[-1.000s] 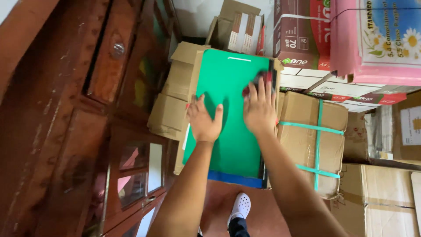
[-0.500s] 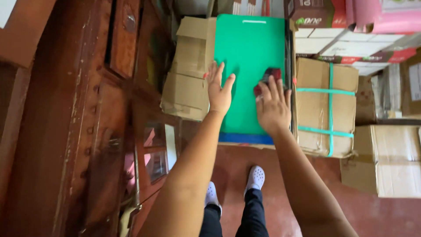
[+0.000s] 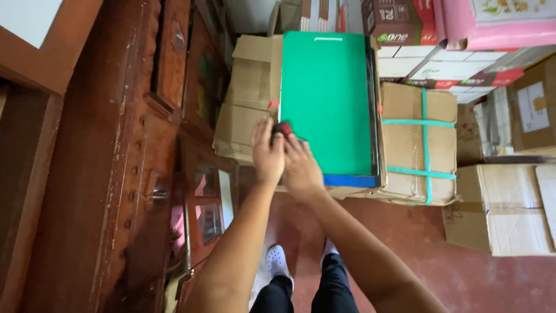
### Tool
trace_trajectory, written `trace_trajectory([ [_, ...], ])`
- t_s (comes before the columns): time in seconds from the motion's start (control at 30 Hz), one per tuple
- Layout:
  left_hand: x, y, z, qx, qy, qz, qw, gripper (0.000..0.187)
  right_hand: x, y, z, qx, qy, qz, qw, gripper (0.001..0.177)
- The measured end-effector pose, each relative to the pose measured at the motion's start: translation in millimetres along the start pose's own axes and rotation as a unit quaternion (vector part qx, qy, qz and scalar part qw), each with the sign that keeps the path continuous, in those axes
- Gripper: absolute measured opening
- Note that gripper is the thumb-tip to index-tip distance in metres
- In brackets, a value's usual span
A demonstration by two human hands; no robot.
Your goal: Cleaning and organizing folders in a storage area.
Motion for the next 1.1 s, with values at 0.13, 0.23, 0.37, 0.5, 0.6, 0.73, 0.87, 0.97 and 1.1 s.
trace_trajectory([
  [0.13,-14,-19,-48,-0.048,-0.069,0.056,0.995,0.051,3,6,-79,0.204,-0.069,-0.041,0.976,0.048],
  [0.23,-17,-68,-39,-0.106,-0.094,0.126,0.982,0.051,10,-4,-145,0.033,-0.179,-0.115,0.977,0.047],
  [0.37,-21,-121,-37,-0.194,-0.035,0.123,0.973,0.053,15,20,-146,0.024,-0.145,-0.102,0.984,0.05],
  [0.5,-21,-131,-62,-0.311,0.008,0.142,0.94,0.055,7,23,-151,0.019,-0.139,-0.077,0.987,0.054],
  [0.6,-27,-118,-79,-0.311,0.005,0.159,0.937,0.057,-31,15,-183,0.038,-0.112,-0.134,0.984,0.054],
  [0.73,-27,-123,-78,-0.319,0.014,0.154,0.935,0.057,-104,-5,-239,0.007,-0.116,-0.152,0.982,0.054],
  [0.87,-25,-126,-74,-0.335,-0.02,0.115,0.935,0.057,-155,-32,-284,-0.006,-0.098,-0.173,0.98,0.05],
  [0.97,-27,-126,-75,-0.342,-0.028,0.104,0.933,0.058,-152,-23,-285,0.008,-0.069,-0.179,0.981,0.047],
  [1.1,-25,-126,-77,-0.354,-0.02,0.113,0.928,0.058,-98,-23,-250,0.002,-0.048,-0.22,0.974,0.048],
])
Point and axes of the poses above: each hand's wrist, its own x-axis away from the middle knuckle, its own y-axis out of the back of the hand, z = x × y, the point moved 1 cm from there along -x, towards the middle knuckle, and after that the axes turned 3 degrees about x, right-handed, at the moved point
